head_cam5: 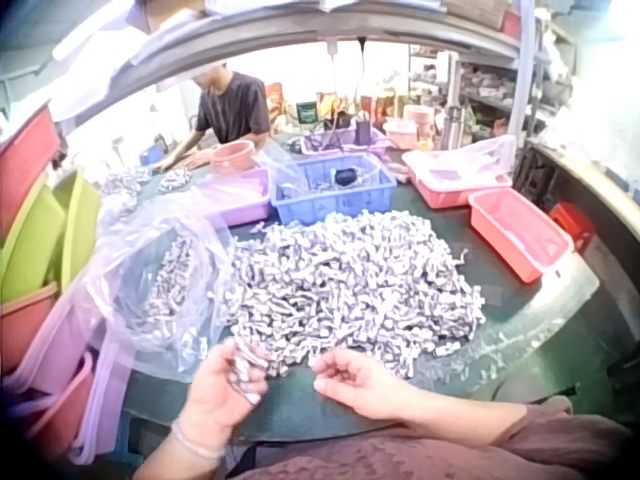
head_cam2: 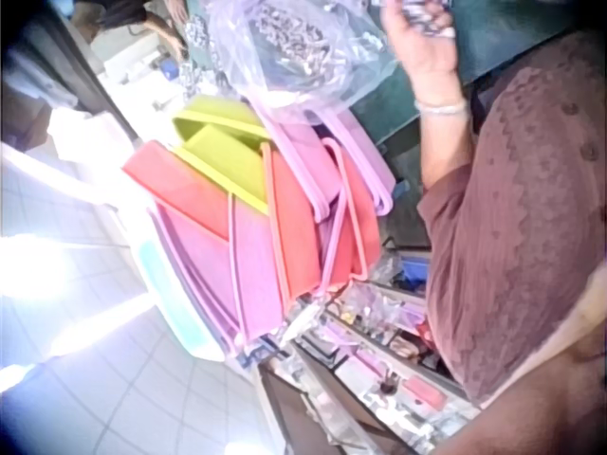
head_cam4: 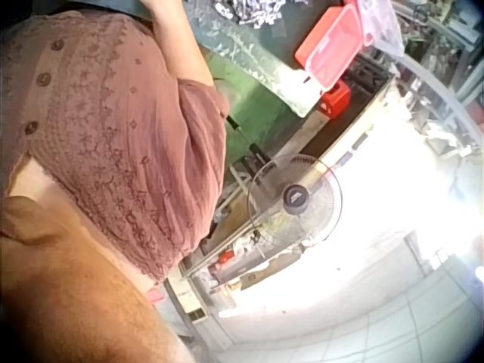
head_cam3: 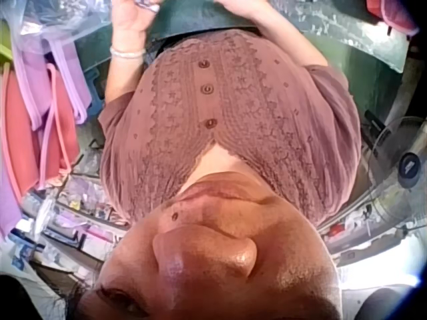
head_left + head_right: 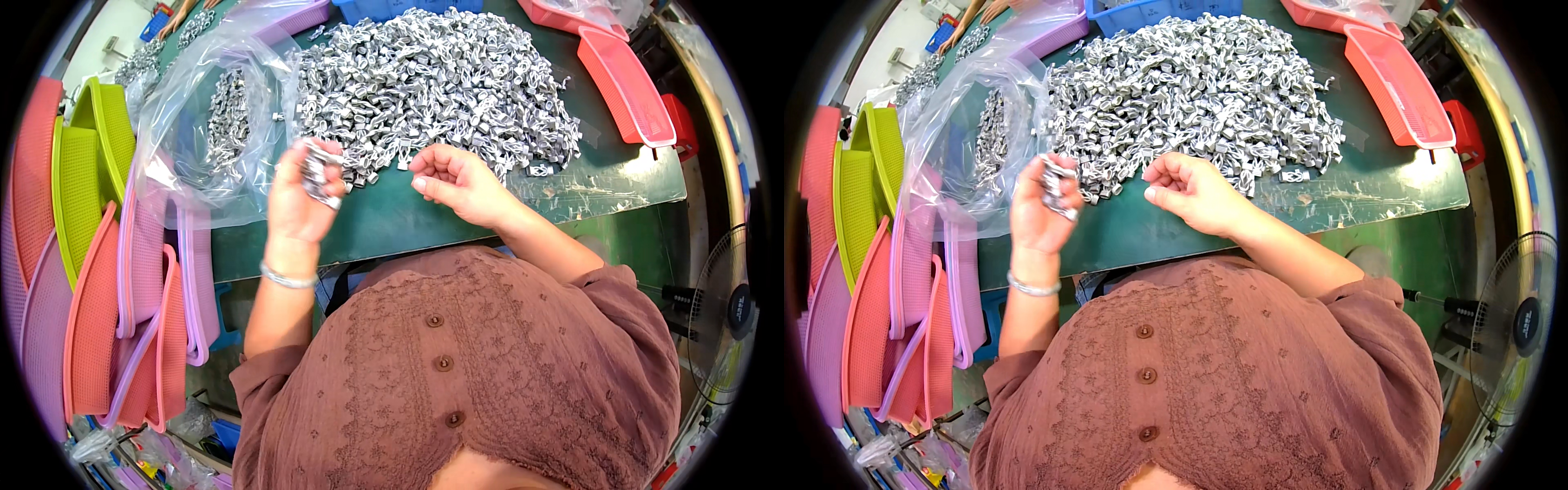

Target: The person picks up individual silver metallic parts from a large pile on a table, turns them over by hand to check them, and places some into a plastic bag.

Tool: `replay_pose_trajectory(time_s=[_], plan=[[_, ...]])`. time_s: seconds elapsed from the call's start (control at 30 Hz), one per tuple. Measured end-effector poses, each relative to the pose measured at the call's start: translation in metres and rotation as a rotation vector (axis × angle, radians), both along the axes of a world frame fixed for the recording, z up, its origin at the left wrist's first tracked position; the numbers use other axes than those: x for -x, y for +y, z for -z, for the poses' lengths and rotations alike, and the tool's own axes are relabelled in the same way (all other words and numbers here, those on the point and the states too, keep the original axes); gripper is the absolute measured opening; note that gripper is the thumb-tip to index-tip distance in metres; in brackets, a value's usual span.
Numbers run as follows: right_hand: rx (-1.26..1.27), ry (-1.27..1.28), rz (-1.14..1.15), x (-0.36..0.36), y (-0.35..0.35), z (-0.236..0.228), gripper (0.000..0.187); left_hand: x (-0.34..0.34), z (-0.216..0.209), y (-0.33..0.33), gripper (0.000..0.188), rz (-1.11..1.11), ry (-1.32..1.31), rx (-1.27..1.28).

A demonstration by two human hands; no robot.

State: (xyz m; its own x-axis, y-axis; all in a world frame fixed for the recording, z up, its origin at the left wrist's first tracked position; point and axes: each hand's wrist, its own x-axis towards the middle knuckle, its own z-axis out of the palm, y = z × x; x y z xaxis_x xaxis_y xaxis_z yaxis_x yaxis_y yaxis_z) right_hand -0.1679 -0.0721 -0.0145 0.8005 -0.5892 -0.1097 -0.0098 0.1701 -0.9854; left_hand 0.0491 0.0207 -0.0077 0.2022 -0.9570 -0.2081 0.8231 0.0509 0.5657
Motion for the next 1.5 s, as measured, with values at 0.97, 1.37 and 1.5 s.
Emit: replay_pose_trajectory(time_s=[0.97, 1.37, 1.5], plan=[[1.276, 0.241, 0.148, -0.065, -0.048, 0.014, 0.006, 0.026, 0.004, -0.003, 0.025, -0.221, -0.919, -0.108], [0.103, -0.075, -0.043, -0.024, -0.016, -0.011, 0.012, 0.055, -0.023, 0.000, 0.019, -0.187, -1.390, 0.195], [0.057, -0.068, -0.082, -0.020, -0.012, -0.011, 0.013, 0.056, -0.023, 0.002, 0.015, -0.197, -1.458, 0.215]])
